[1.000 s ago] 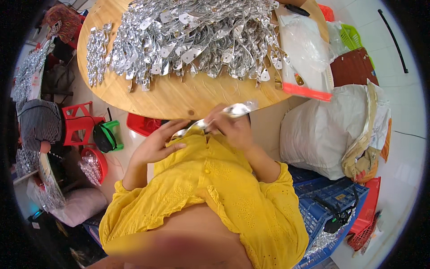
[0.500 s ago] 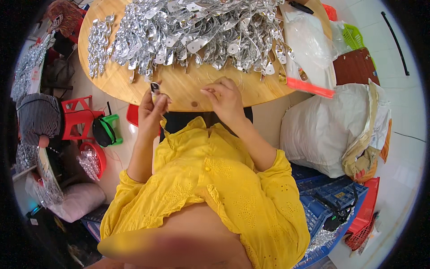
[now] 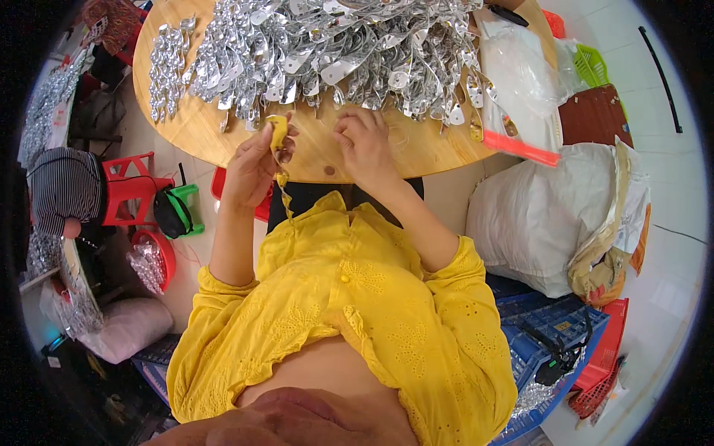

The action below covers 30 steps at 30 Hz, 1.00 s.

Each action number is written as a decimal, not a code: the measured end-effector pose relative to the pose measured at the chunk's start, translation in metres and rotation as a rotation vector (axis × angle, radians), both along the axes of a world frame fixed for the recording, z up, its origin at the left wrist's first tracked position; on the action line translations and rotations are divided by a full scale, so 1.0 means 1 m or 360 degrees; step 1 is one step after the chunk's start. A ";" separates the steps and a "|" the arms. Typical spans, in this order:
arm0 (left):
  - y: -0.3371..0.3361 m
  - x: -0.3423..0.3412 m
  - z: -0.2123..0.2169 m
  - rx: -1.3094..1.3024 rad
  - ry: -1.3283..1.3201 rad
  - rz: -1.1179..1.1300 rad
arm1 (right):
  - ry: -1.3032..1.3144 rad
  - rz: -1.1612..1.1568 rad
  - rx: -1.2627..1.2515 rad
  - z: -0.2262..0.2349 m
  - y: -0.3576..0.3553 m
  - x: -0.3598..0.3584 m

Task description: The recorder is assembling silver tinsel decorations by tying or hooking them onto a thin gold string.

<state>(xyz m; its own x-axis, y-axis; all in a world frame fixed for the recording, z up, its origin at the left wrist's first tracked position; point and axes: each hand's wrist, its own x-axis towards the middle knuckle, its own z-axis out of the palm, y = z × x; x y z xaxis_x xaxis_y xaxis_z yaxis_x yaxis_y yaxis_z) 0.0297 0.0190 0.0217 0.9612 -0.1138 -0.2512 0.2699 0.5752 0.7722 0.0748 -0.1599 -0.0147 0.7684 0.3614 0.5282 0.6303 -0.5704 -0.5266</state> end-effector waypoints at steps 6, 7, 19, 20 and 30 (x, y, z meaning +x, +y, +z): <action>-0.023 0.010 -0.013 -0.0132 0.0029 0.0016 | 0.0967 0.0134 0.0991 0.036 -0.002 -0.009; -0.026 0.011 -0.014 -0.0206 0.0033 0.0004 | 0.0966 0.0127 0.0991 0.039 -0.001 -0.009; -0.032 0.011 -0.017 -0.0158 0.0024 -0.0056 | 0.0796 0.0087 0.0948 0.042 0.014 -0.019; -0.032 0.011 -0.017 -0.0158 0.0025 -0.0056 | 0.0702 0.0066 0.0923 0.038 0.013 -0.018; -0.039 0.009 -0.008 -0.0161 0.0133 0.0035 | 0.0704 0.0064 0.0878 0.037 0.015 -0.017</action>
